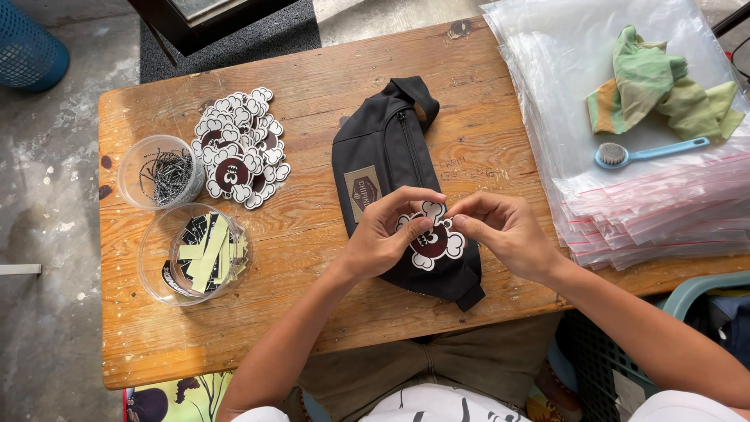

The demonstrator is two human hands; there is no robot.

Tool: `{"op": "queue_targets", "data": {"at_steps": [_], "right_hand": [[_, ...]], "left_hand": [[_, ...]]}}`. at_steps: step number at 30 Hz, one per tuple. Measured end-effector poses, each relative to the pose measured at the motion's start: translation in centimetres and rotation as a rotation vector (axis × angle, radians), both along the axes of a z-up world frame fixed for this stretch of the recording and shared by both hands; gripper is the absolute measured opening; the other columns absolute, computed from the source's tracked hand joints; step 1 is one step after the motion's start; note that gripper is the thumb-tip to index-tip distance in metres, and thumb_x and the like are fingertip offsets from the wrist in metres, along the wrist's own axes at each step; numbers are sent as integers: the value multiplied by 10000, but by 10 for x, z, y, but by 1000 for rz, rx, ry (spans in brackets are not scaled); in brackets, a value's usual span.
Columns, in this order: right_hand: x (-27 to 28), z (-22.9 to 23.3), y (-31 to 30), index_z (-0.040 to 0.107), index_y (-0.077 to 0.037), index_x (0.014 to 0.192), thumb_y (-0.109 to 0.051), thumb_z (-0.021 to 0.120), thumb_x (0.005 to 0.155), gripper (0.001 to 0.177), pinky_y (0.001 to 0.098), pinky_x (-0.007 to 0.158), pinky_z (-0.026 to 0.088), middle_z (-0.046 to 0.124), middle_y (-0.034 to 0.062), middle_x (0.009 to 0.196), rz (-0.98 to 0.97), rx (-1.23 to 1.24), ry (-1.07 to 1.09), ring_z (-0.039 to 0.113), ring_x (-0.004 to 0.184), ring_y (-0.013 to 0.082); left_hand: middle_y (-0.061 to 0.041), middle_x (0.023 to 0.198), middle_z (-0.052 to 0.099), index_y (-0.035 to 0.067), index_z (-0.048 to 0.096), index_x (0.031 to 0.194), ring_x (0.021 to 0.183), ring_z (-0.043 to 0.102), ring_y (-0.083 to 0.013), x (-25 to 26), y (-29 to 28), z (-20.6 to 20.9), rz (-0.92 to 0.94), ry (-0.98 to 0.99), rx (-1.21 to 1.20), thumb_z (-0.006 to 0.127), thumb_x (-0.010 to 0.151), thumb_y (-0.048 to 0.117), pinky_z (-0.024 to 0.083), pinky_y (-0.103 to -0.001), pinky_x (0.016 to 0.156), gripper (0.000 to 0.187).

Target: The person cleans a black fanny pack with a cloth and a brush, then attaches a decorative charm to the zipper. They wipe a plastic bag and place the cleaned bag inside it.

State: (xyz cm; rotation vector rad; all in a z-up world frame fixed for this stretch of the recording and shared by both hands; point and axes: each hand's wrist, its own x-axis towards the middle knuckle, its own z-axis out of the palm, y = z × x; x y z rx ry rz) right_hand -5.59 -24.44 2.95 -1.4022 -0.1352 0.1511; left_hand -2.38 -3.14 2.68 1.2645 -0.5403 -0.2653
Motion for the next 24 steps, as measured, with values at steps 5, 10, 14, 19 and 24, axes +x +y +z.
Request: {"op": "queue_targets", "data": {"at_steps": [5, 10, 14, 19, 24], "right_hand": [[-1, -4, -2, 720, 69, 984, 11, 661, 920, 105, 294, 639, 580, 707, 137, 795, 54, 14, -25, 652, 677, 129], [-4, -7, -2, 715, 74, 989, 21, 665, 911, 107, 297, 655, 579, 692, 136, 816, 59, 29, -28, 657, 702, 136], [-6, 9, 2, 729, 73, 1033, 41, 652, 916, 144, 299, 693, 567, 694, 137, 867, 30, -7, -50, 655, 760, 130], [-4, 6, -1, 622, 59, 1148, 76, 661, 892, 259, 341, 802, 604, 737, 172, 916, 2, 5, -60, 731, 858, 177], [-7, 8, -1, 623, 39, 1100, 64, 608, 940, 163, 350, 801, 613, 739, 165, 881, 11, -56, -122, 720, 850, 152]], "left_hand": [[-45, 822, 613, 100, 664, 1272, 828, 613, -93, 0, -1, -7, 7, 10, 14, 663, 976, 97, 545, -270, 787, 296], [-48, 817, 625, 100, 666, 1271, 818, 621, -94, -1, 0, -6, 10, 9, 17, 665, 973, 96, 552, -271, 779, 298], [-60, 816, 637, 103, 674, 1264, 812, 629, -100, -1, -1, -1, 24, -9, 21, 675, 966, 92, 558, -274, 770, 299], [-64, 803, 651, 95, 677, 1259, 787, 605, -76, -1, -1, 6, 29, -44, 39, 673, 966, 78, 546, -245, 725, 294], [-75, 797, 666, 93, 688, 1245, 768, 607, -75, -1, -2, 4, 34, -79, 57, 678, 959, 75, 550, -243, 700, 286]]}}
